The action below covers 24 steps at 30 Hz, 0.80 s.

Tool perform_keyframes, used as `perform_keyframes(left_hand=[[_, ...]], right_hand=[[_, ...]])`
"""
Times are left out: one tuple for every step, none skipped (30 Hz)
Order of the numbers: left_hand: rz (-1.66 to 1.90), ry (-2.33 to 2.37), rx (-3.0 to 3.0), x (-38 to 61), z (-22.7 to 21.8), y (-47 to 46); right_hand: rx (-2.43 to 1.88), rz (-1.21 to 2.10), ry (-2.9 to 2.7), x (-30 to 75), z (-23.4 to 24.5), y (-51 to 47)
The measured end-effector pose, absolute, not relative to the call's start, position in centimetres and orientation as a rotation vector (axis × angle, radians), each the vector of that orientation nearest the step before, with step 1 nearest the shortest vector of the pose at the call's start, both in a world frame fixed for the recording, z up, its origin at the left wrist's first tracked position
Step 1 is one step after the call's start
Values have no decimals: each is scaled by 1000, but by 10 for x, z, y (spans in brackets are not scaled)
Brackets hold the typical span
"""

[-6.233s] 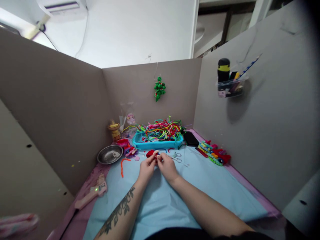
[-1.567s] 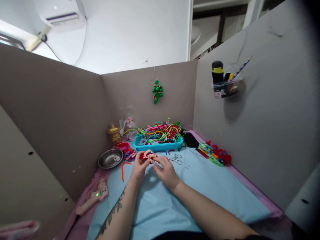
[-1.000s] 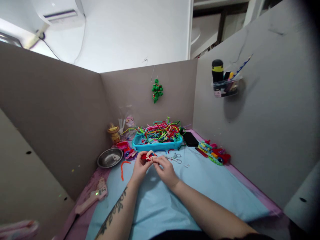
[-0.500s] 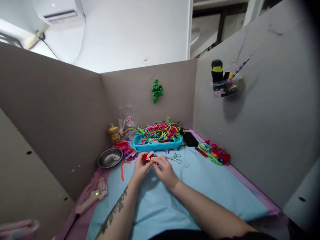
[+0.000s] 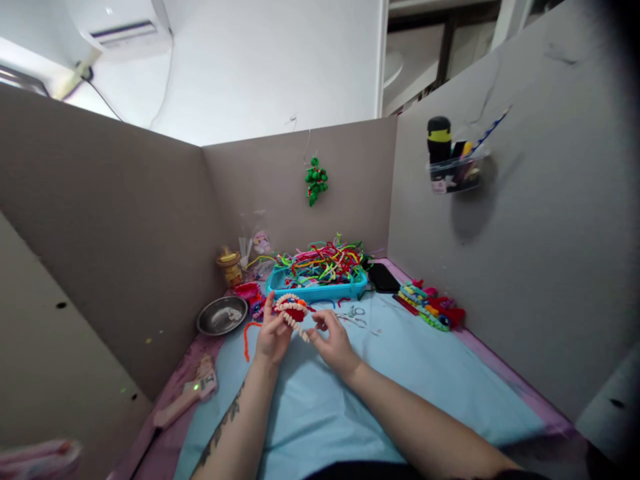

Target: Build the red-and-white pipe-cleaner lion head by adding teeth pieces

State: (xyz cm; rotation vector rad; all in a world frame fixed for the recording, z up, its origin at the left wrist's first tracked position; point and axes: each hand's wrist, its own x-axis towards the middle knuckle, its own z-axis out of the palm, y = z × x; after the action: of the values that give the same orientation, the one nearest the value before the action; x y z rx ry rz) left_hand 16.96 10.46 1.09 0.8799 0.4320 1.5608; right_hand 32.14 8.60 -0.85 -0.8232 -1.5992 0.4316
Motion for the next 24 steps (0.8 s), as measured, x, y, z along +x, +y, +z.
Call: perform_keyframes(left_hand=[[1552, 420, 859, 169, 10, 105], [1547, 414, 842, 168, 9, 105], [1546, 414, 830, 168, 8, 106], [1547, 417, 821, 169, 7, 107], [1549, 423, 815, 169, 7, 107], [1553, 430, 814, 169, 6, 108], [1558, 437, 821, 170, 5, 108], [1560, 443, 836, 170, 5, 109], [1559, 447, 858, 170, 5, 109], [1555, 448, 884, 170, 5, 109], [1547, 443, 910, 171, 5, 108], [1535, 434, 933, 171, 5, 107], [1519, 426, 953, 172, 5, 107], [1503, 424, 971, 172, 6, 106], [1489, 431, 991, 173, 6, 105], [1478, 447, 1013, 174, 6, 104], [1473, 472, 1036, 176, 6, 103], [1475, 502, 1058, 177, 6, 102], [1482, 533, 1076, 178, 6, 102], [1491, 558, 1089, 179, 6, 101], [1498, 576, 1098, 180, 6, 101], [1505, 589, 1103, 180, 6, 102], [1510, 598, 1104, 180, 5, 102], [1516, 602, 1100, 180, 5, 103]], right_hand=[[-800, 506, -1621, 320, -10, 86], [-774, 578, -1640, 318, -11, 85], [-755, 635, -1652, 316, -12, 85], [-749, 670, -1660, 315, -12, 83], [-758, 679, -1665, 313, -12, 82], [-773, 666, -1671, 313, -11, 81], [-785, 635, -1680, 312, -10, 80], [-786, 594, -1691, 313, -8, 79], [-773, 553, -1705, 314, -7, 79], [-751, 516, -1721, 315, -5, 79], [-726, 485, -1731, 316, -4, 79], [-708, 460, -1731, 317, -3, 79], [-700, 443, -1719, 319, -2, 79], [-703, 429, -1699, 319, -2, 80], [-711, 414, -1674, 320, -2, 80], [-721, 399, -1657, 321, -2, 81], [-728, 385, -1654, 321, -2, 82], [-732, 372, -1666, 322, -3, 82], [-731, 356, -1687, 323, -4, 83], [-729, 336, -1709, 323, -4, 83], [-729, 311, -1734, 324, -5, 84], [-733, 279, -1759, 324, -5, 84], [-743, 239, -1781, 325, -6, 84], [-758, 195, -1806, 325, -5, 84]])
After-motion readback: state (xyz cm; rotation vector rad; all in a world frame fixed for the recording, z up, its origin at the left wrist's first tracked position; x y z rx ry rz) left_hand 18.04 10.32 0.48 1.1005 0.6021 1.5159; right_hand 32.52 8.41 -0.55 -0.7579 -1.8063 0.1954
